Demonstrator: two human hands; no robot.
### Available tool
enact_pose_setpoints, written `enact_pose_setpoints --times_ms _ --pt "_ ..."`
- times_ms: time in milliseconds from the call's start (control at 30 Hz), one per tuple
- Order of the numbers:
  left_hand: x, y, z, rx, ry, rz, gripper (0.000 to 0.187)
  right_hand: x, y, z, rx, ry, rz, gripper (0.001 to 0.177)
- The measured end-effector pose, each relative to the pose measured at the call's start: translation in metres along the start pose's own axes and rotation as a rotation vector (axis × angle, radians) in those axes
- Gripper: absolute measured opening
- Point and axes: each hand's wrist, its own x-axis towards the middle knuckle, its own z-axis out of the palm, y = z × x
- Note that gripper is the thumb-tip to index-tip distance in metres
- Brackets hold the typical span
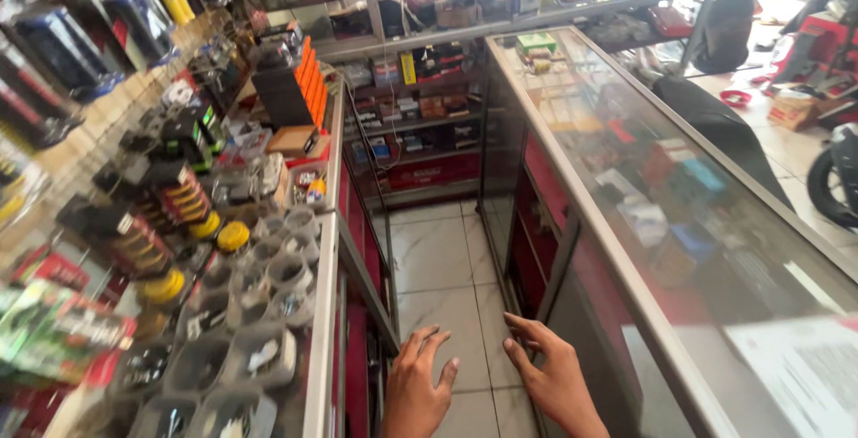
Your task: The person handles and arranges various packaged motorcycle components on a wire display rack and within glass display counters, picking them up and replacing them in different positions.
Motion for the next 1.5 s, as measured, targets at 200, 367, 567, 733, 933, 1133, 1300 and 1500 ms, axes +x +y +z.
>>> enact_pose_setpoints --times_ms 200,367,567,733,933,1133,1300,1500 --pt "0.082 0.018 0.004 0.021 0.077 0.144 0.047 0.090 0.014 -0.015 0.061 0.085 -0.020 0.043" --pt "0.122 0.019 0.011 0.025 -0.002 0.070 0.048 0.131 0.023 -0.010 0.064 0.053 0.000 0.043" --pt "0.178 0.012 0.020 0.008 0.028 0.138 0.044 0.178 0.020 -0.002 0.020 0.050 0.012 0.044" --pt "0.244 0.003 0.024 0.026 -0.017 0.139 0.045 0.222 0.013 0.017 -0.119 0.068 -0.103 0.041" --pt "0.335 -0.014 0.017 0.046 0.041 0.226 0.049 0.299 -0.004 0.045 -0.286 0.068 -0.182 0.043" --pt "0.419 -0.033 -0.005 0.026 0.056 0.252 0.049 0.379 -0.020 0.076 -0.337 0.058 -0.247 0.044" --pt "0.471 -0.046 -0.010 0.027 0.045 0.251 0.048 0.424 -0.028 0.093 -0.321 0.074 -0.249 0.043" --pt "0.524 -0.057 -0.007 0.006 0.003 0.236 0.046 0.483 -0.026 0.106 -0.316 0.070 -0.211 0.042"
